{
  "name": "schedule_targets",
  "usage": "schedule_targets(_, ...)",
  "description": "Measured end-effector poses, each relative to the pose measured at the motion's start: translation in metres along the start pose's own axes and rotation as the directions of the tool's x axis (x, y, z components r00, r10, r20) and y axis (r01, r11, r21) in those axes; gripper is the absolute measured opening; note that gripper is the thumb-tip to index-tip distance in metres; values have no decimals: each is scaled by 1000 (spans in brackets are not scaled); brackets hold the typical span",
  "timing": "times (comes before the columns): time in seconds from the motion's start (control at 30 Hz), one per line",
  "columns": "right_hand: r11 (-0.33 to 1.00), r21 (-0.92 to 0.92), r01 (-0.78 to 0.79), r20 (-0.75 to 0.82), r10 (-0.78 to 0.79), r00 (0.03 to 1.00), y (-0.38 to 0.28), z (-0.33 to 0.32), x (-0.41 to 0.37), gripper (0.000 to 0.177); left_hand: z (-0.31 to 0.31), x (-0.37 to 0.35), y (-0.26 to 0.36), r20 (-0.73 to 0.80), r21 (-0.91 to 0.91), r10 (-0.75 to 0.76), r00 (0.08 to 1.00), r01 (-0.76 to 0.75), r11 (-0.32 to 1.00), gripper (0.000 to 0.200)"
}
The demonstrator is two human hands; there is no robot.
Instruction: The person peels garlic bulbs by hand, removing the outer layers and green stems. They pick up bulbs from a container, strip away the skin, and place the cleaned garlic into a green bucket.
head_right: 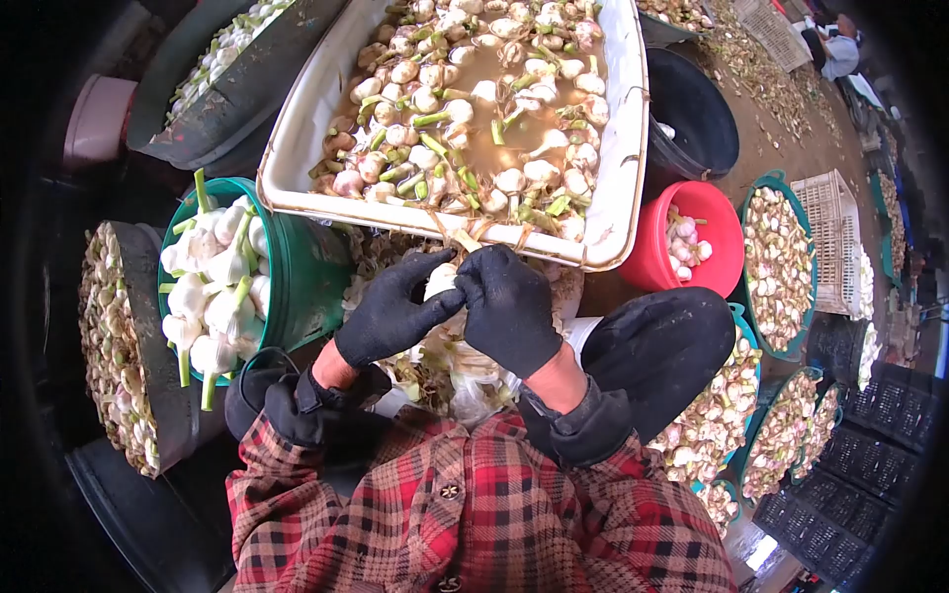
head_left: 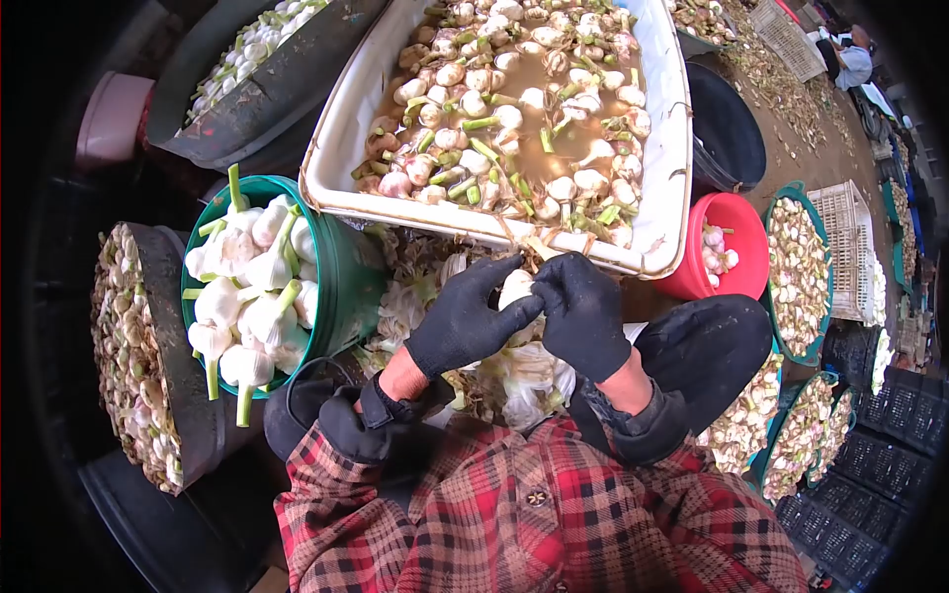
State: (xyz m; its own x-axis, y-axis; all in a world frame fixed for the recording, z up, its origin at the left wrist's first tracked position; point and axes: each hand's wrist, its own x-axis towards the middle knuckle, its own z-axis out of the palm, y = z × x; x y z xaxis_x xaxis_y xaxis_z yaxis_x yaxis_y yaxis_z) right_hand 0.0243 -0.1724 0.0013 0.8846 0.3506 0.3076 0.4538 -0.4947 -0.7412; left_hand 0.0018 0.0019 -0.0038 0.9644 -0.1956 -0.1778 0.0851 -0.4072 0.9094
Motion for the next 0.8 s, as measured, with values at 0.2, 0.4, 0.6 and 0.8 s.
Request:
schedule_targets(0.2, 991, 14, -134, -41, 135, 990, 9, 4, 1, 4, 4, -5, 2, -21, 98, 200, 980, -197, 976, 68)
schedule_targets(0.4, 939, 112, -326, 25, 325, 945, 21, -1, 0, 5, -1, -7, 7, 84, -18, 434, 897, -434, 901, 79)
schedule_targets(0.6, 878, 250, -408, 34, 413, 910, 31, 4, -3, 10, 2, -5, 0, 56, -542, 205, 977, -143, 828, 77)
schedule_targets(0.8, 911, 244, -333, -149, 374, 915, 14, 7, -1, 13, 3, 2, 3, -92, -266, 374, 923, -385, 884, 71)
